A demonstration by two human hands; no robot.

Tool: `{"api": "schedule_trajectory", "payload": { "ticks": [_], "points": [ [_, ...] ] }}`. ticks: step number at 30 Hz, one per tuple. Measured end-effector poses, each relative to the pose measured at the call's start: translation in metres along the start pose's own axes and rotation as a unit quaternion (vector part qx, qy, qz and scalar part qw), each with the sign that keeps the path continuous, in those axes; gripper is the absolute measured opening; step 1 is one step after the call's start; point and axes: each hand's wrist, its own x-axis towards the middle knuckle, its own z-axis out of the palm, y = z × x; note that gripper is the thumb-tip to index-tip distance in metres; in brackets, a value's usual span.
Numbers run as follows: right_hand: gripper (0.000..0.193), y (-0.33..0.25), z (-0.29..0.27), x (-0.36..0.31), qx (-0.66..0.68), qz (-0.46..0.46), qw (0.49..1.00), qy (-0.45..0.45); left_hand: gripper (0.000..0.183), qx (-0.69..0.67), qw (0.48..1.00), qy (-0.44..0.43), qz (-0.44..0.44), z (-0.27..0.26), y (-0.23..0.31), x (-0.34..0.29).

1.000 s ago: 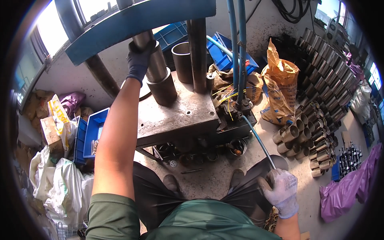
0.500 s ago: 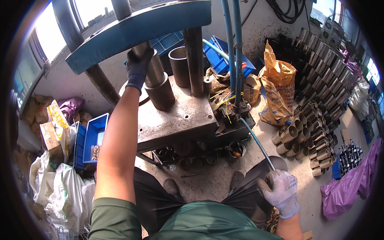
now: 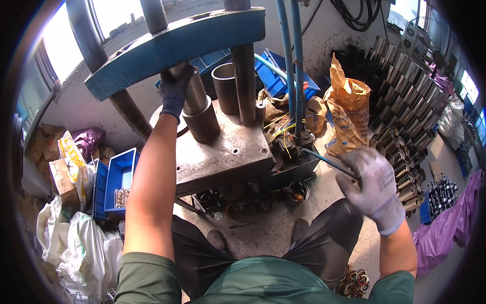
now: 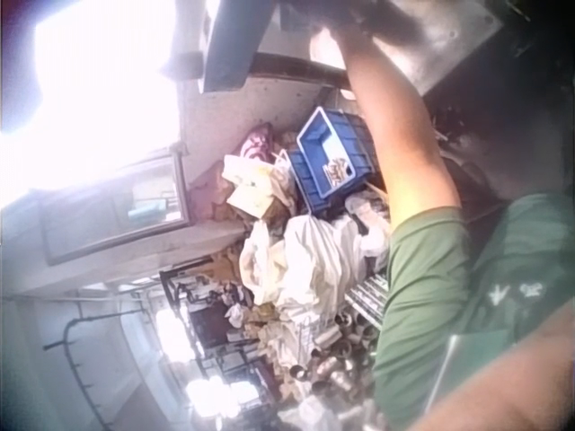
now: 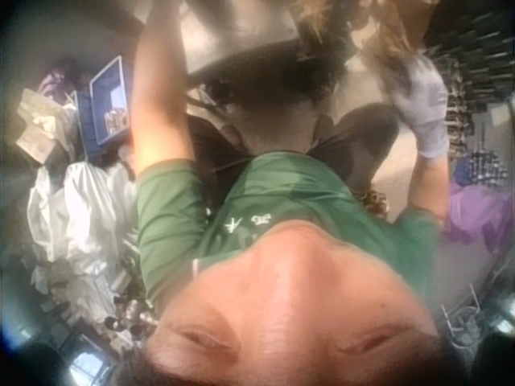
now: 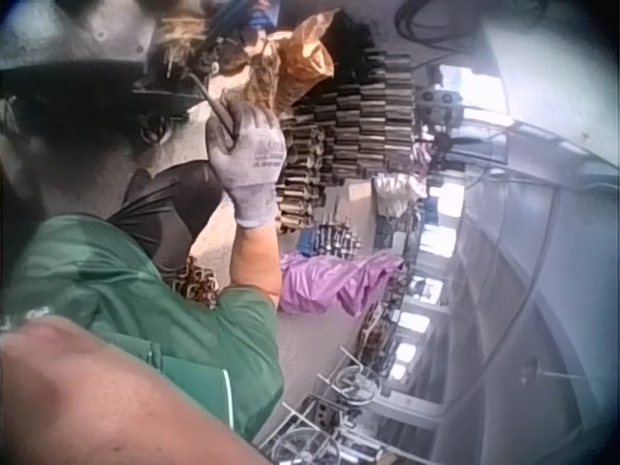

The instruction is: The person places a metal cylinder onto a pneumatic press, uses the press to fit another piece into it, and sets the combined cylinder into a crate.

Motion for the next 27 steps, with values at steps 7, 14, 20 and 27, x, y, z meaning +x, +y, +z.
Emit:
{"api": "schedule_trajectory", "payload": {
  "ticks": [7, 14, 20, 27],
  "points": [
    [0.061, 0.047, 0.006, 0.122, -0.080, -0.017, 0.984, 0.159, 0.078, -0.010, 1.000, 0.005, 0.012, 0.011, 0.001, 0.002],
    [0.051, 0.003, -0.021, 0.034, -0.008, 0.084, 0.975, -0.206, 0.080, -0.003, 1.000, 0.002, 0.002, 0.007, -0.002, -0.002],
    [0.053, 0.002, 0.005, -0.141, 0.284, 0.027, 0.924, -0.253, 0.082, -0.063, 0.998, 0.002, -0.016, 0.021, 0.003, -0.006],
    [0.050, 0.008, 0.028, -0.141, 0.397, 0.080, 0.885, -0.232, 0.076, -0.041, 0.999, 0.013, 0.023, 0.007, 0.002, -0.003]
  ]
}}
